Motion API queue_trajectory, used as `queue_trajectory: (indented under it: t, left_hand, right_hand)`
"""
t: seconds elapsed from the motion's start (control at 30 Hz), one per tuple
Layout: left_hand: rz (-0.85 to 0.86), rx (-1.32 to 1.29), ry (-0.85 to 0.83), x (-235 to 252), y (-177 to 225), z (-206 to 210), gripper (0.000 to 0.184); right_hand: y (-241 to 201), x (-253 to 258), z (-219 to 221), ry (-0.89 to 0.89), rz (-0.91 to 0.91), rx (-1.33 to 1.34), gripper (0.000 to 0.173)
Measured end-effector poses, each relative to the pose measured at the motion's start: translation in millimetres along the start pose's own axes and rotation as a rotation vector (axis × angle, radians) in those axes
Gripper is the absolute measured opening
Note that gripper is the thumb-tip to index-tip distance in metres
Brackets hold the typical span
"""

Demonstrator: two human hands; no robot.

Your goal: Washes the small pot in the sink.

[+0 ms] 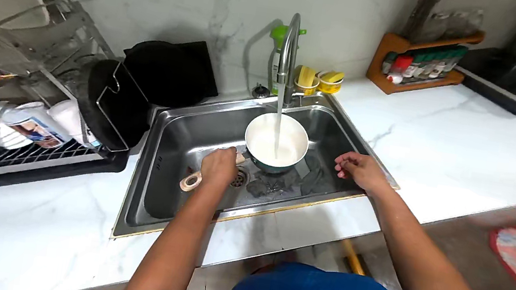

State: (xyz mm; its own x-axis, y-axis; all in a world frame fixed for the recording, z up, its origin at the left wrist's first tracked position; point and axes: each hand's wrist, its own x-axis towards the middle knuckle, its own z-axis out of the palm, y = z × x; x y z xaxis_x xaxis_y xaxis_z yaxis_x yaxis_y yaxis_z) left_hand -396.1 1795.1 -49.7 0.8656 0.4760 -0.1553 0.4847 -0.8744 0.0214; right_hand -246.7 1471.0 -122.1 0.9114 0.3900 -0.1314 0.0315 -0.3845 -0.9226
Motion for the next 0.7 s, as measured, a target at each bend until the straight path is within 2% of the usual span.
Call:
queue_trajectory:
  t: [0.1, 0.23, 0.33, 0.43, 0.47, 0.6, 0.7]
  left_hand:
    - [-0.021, -0.066, -0.087, 1.1, 0.1, 1.7, 0.031]
    - [0.05, -0.534, -0.305, 26.3, -3.2, 34.7, 0.026]
    - [-0.032, -1.038, -0.607, 27.7, 18.7, 36.9, 0.024]
    - [-0.057, -1.309, -0.897, 29.0, 44.8, 33.5, 0.005]
    - [-0.041, -1.387, -0.979, 28.4, 53.8, 32.8, 0.004]
    - [0.054, -1.709, -1.233, 19.4, 90.7, 30.9, 0.02]
    - [0.097, -1.975, -1.335, 11.2, 116.0, 31.3, 0.018]
  right_hand:
    - [-0.8, -1.8, 0.2, 0.023, -0.002, -0.033, 0.02]
    - [-0.9, -10.5, -4.6, 0.202, -0.081, -0.04, 0.021]
    - [-0.6, -17.9, -9.0, 0.413, -0.131, -0.014, 0.021]
    - [8.4, -19.4, -13.9, 0.564, -0.189, 0.023, 0.02]
    - [10.0, -19.3, -14.5, 0.595, -0.202, 0.036, 0.02]
    - [12.2, -19.9, -15.9, 0.639, -0.207, 0.053, 0.019]
    - [11.4, -19.8, -17.2, 0.645, -0.193, 0.053, 0.017]
